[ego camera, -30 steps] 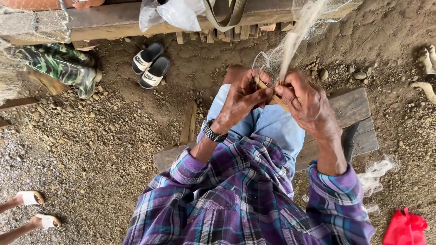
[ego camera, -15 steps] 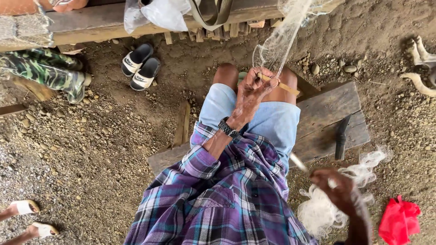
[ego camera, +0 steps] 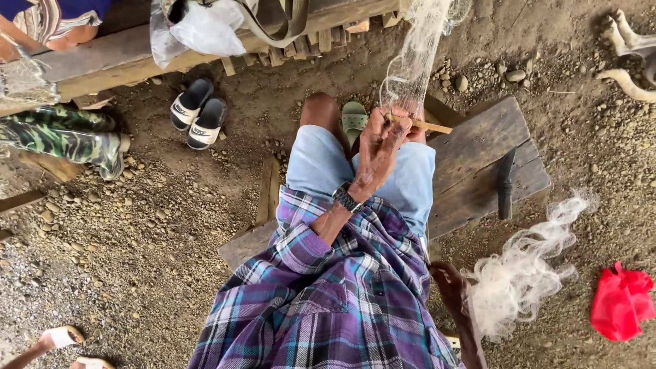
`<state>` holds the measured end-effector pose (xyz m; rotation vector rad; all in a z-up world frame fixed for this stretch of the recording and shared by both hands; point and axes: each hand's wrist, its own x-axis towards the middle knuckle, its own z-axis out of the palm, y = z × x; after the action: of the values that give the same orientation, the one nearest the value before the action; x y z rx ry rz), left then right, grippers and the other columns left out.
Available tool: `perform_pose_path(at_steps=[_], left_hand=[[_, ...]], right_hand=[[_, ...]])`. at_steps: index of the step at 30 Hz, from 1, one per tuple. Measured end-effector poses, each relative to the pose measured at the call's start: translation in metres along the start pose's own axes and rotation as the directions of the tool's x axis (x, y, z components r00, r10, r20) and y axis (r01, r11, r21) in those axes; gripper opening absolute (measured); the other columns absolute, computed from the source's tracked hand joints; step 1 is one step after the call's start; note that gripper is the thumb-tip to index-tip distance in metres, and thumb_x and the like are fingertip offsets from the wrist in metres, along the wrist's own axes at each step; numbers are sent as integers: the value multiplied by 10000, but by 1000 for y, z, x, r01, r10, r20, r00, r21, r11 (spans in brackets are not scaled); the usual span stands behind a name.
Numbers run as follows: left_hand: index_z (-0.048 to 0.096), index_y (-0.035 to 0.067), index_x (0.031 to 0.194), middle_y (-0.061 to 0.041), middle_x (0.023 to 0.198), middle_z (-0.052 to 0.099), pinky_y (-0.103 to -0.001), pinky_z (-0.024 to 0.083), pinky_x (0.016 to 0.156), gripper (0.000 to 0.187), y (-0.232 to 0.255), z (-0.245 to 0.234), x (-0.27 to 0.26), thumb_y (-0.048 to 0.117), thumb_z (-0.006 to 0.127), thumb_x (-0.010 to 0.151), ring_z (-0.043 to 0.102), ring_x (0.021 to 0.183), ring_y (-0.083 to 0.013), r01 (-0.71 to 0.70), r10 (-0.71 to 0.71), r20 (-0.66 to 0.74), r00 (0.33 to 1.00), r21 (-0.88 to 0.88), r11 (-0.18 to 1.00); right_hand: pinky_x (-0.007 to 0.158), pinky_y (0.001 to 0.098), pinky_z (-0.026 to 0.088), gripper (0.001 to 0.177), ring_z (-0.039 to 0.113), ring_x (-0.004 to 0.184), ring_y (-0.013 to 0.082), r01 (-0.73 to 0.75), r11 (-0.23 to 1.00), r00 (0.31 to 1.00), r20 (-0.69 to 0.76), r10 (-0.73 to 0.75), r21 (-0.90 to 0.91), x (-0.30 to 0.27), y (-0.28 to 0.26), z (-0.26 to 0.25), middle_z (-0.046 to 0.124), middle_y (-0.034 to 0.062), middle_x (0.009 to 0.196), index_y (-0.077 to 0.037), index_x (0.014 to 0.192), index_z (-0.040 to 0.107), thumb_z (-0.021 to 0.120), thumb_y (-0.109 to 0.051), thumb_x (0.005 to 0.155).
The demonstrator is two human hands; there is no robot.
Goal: A person is using a wooden shuttle to repair or weave a fine-mesh fishing net while sitting on a bench.
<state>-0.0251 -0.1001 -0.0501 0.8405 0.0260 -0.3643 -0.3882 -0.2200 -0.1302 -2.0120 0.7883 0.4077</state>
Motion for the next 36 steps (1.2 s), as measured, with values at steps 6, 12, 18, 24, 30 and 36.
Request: perform_pose_path(at_steps=[6, 12, 18, 24, 30, 36], left_hand=[[325, 104, 787, -188, 860, 592, -310, 553, 725, 258, -1, 2, 3, 240, 531, 863, 643, 770, -244, 64, -62, -30, 998, 98, 993], [336, 106, 808, -197, 850, 619, -348, 563, 722, 293, -1, 3, 5, 231, 600, 826, 642, 778, -272, 68, -69, 18, 997, 42, 997], [439, 12, 951, -198, 923, 591, -300, 548, 772, 260, 1, 7, 6, 234, 546, 868, 642, 815, -248, -21, 19, 19, 1000, 128, 992], [490, 25, 985, -132, 944, 606, -290, 525, 809, 265, -12, 13, 5, 221, 607, 851, 608, 885, -217, 60, -59, 23, 998, -48, 997], [410, 62, 940, -145, 903, 587, -297, 551, 783, 294, -18, 15, 8, 292, 564, 842, 616, 850, -212, 123, -139, 85, 987, 171, 978], [381, 57, 979, -140, 884, 567, -335, 549, 768, 187, -7, 29, 0, 191, 488, 904, 617, 809, -208, 115, -132, 220, 967, 89, 989]], right_hand=[[569, 228, 562, 126, 677, 753, 126, 94, 995, 994, -56, -96, -30, -2, 13, 0, 686, -20, 834, -165, 872, 638, 569, -248, 807], [513, 185, 517, 115, 656, 724, 106, 221, 975, 970, -103, -221, -14, -1, 14, -2, 667, 3, 849, -151, 884, 625, 563, -225, 822], [478, 196, 550, 135, 661, 641, 97, 276, 952, 960, -3, -279, -130, -7, 24, 4, 673, 19, 859, -126, 914, 604, 587, -179, 792], [412, 174, 497, 128, 659, 655, 91, 150, 978, 983, -79, -163, -146, -14, 34, 18, 671, -23, 867, -169, 907, 611, 547, -242, 824], [441, 155, 524, 130, 645, 654, 77, 128, 989, 984, -130, -118, 72, -12, 47, 31, 657, 11, 877, -144, 924, 615, 556, -220, 837], [344, 168, 487, 121, 656, 619, 109, 200, 977, 971, -117, -208, -72, -5, 55, 45, 652, 15, 922, -140, 944, 586, 487, -150, 874]])
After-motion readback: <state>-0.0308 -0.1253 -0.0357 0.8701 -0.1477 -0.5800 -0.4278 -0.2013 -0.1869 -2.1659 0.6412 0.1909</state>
